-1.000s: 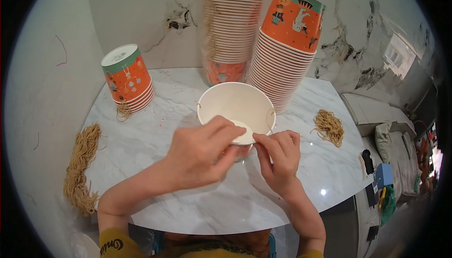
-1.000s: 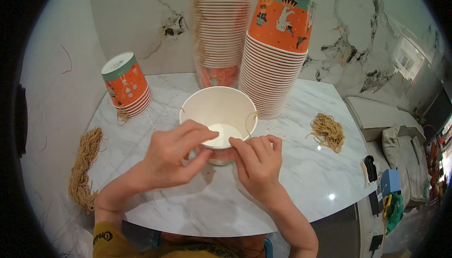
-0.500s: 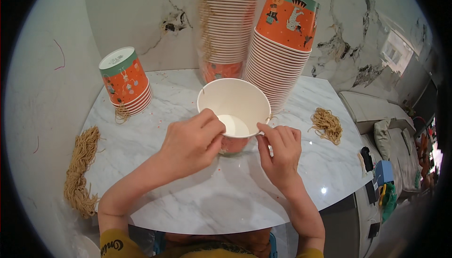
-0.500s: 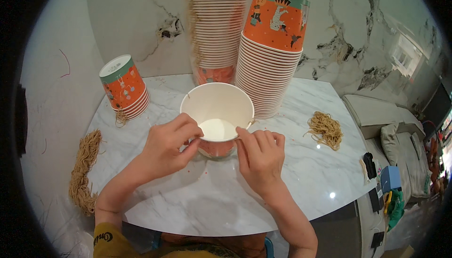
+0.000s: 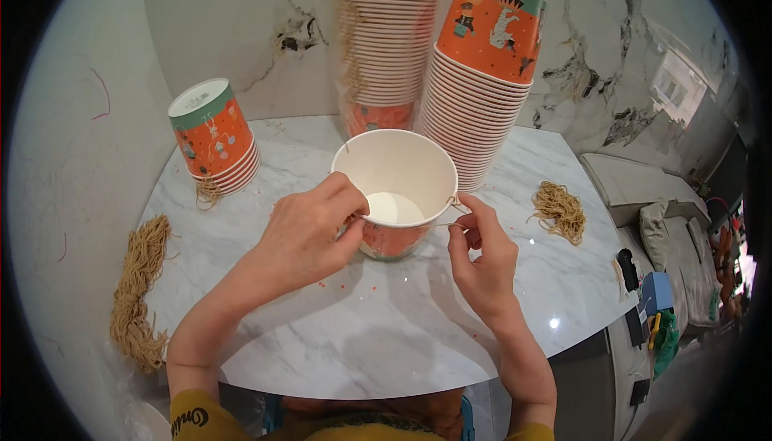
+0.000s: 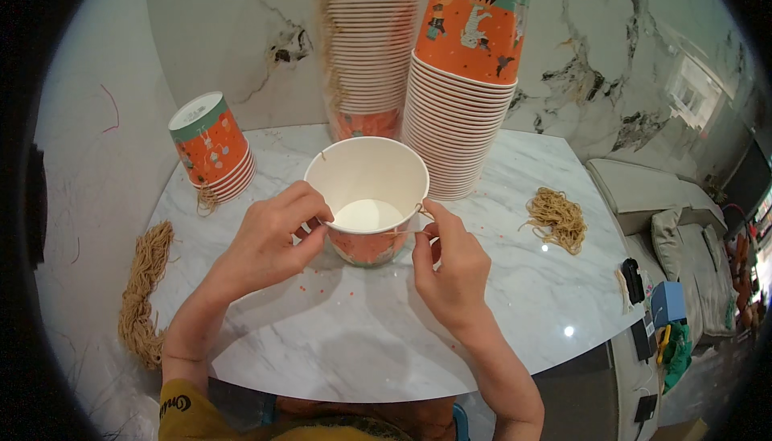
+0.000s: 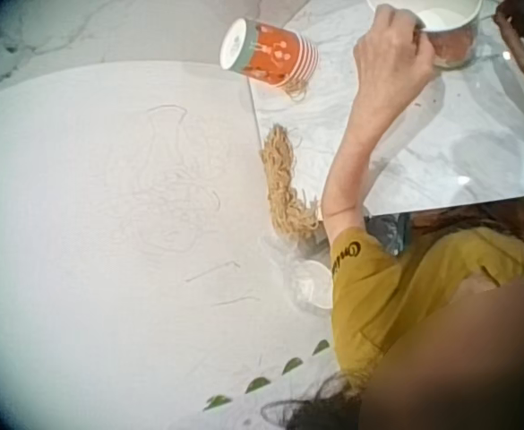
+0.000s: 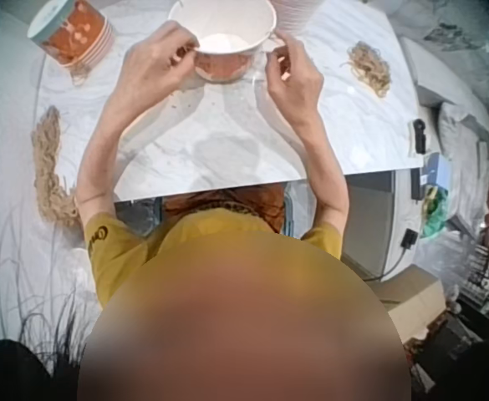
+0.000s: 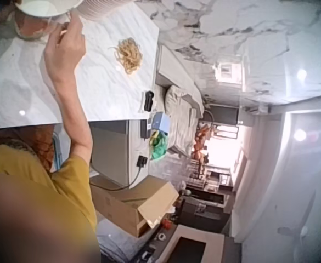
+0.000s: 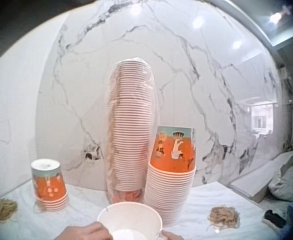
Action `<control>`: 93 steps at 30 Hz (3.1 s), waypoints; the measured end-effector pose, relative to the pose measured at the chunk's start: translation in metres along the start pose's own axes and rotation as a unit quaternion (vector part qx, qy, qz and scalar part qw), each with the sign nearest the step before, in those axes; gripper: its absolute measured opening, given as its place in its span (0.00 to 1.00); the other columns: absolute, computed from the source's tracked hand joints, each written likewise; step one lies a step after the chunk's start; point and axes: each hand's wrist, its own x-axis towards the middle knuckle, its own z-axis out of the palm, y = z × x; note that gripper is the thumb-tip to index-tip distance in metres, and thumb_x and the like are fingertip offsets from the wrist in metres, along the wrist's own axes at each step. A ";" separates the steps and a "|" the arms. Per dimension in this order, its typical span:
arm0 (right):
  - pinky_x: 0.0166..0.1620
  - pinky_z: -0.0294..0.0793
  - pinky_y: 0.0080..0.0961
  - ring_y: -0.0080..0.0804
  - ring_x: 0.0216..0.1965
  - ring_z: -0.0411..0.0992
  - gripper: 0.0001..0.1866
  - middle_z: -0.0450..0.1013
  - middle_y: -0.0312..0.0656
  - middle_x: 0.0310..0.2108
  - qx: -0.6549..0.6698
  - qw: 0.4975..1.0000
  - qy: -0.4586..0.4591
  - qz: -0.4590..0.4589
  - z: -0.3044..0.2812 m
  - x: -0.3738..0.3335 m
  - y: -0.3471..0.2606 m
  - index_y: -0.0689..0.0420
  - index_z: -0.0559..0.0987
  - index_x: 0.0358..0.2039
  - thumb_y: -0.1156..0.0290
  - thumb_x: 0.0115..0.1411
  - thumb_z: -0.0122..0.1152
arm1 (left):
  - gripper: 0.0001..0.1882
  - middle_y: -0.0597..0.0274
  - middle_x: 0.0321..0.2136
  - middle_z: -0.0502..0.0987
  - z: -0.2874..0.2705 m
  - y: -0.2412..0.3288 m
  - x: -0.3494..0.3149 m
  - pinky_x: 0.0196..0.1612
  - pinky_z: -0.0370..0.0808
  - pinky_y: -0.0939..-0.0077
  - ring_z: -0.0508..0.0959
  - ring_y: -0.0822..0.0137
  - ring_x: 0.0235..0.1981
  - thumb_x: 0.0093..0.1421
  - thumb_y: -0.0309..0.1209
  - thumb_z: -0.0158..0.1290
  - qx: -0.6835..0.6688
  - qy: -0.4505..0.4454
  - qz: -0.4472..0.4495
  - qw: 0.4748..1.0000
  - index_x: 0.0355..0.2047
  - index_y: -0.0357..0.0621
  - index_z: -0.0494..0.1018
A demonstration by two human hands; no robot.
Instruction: Manually tying a thin brown string around the top rim of decorative paper cups.
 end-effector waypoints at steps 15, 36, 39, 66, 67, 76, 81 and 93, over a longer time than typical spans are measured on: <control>0.30 0.64 0.13 0.13 0.30 0.64 0.09 0.70 0.31 0.37 0.266 0.949 0.055 0.159 0.009 0.004 0.012 0.61 0.77 0.44 0.76 0.63 0.63 | 0.06 0.58 0.32 0.76 -0.005 0.003 0.001 0.30 0.77 0.74 0.81 0.65 0.29 0.54 0.18 0.54 -0.055 0.009 -0.004 0.998 0.33 0.36 0.73; 0.28 0.65 0.14 0.14 0.28 0.67 0.07 0.74 0.32 0.34 0.341 0.905 0.006 0.255 0.004 0.007 0.016 0.58 0.76 0.44 0.73 0.67 0.56 | 0.06 0.59 0.33 0.76 -0.007 0.001 0.002 0.31 0.76 0.78 0.80 0.70 0.29 0.55 0.17 0.54 -0.105 0.025 -0.015 0.994 0.34 0.35 0.74; 0.32 0.67 0.15 0.16 0.30 0.66 0.11 0.71 0.33 0.34 0.286 0.944 0.036 0.160 0.010 0.003 0.015 0.59 0.76 0.48 0.79 0.66 0.55 | 0.06 0.59 0.33 0.76 -0.007 0.003 0.002 0.32 0.76 0.78 0.80 0.70 0.29 0.55 0.17 0.54 -0.112 0.020 -0.015 0.993 0.34 0.35 0.74; 0.25 0.71 0.26 0.34 0.24 0.72 0.18 0.71 0.42 0.27 0.035 0.988 0.023 -0.146 0.015 -0.012 -0.015 0.60 0.82 0.41 0.89 0.49 0.64 | 0.11 0.67 0.29 0.74 0.032 0.028 -0.012 0.26 0.74 0.71 0.74 0.64 0.29 0.46 0.25 0.63 0.108 0.085 0.139 0.981 0.32 0.46 0.76; 0.25 0.71 0.26 0.34 0.24 0.72 0.18 0.71 0.42 0.27 0.034 0.988 0.023 -0.146 0.014 -0.012 -0.014 0.60 0.82 0.41 0.89 0.49 0.64 | 0.11 0.67 0.29 0.74 0.032 0.029 -0.013 0.26 0.74 0.71 0.74 0.64 0.29 0.46 0.25 0.63 0.107 0.086 0.139 0.981 0.32 0.46 0.76; 0.27 0.74 0.23 0.29 0.29 0.74 0.27 0.72 0.42 0.31 0.090 0.991 0.005 -0.096 0.011 -0.004 -0.003 0.61 0.73 0.58 0.85 0.56 0.63 | 0.12 0.64 0.29 0.75 0.017 0.019 -0.005 0.30 0.74 0.68 0.75 0.60 0.32 0.45 0.20 0.61 0.050 0.091 0.091 0.990 0.32 0.44 0.76; 0.28 0.74 0.22 0.27 0.31 0.74 0.25 0.71 0.42 0.34 0.099 0.995 0.001 -0.025 0.016 0.000 0.006 0.61 0.71 0.59 0.81 0.61 0.60 | 0.06 0.63 0.28 0.75 0.007 0.003 -0.001 0.33 0.75 0.65 0.75 0.59 0.34 0.50 0.23 0.59 -0.003 0.080 0.044 0.996 0.30 0.42 0.75; 0.33 0.75 0.22 0.26 0.35 0.74 0.25 0.74 0.42 0.39 0.234 0.900 -0.151 0.336 0.021 0.000 0.030 0.64 0.67 0.60 0.64 0.68 0.58 | 0.04 0.63 0.30 0.77 -0.018 -0.019 0.005 0.33 0.73 0.77 0.75 0.71 0.31 0.56 0.23 0.56 -0.094 0.021 -0.068 0.993 0.33 0.37 0.76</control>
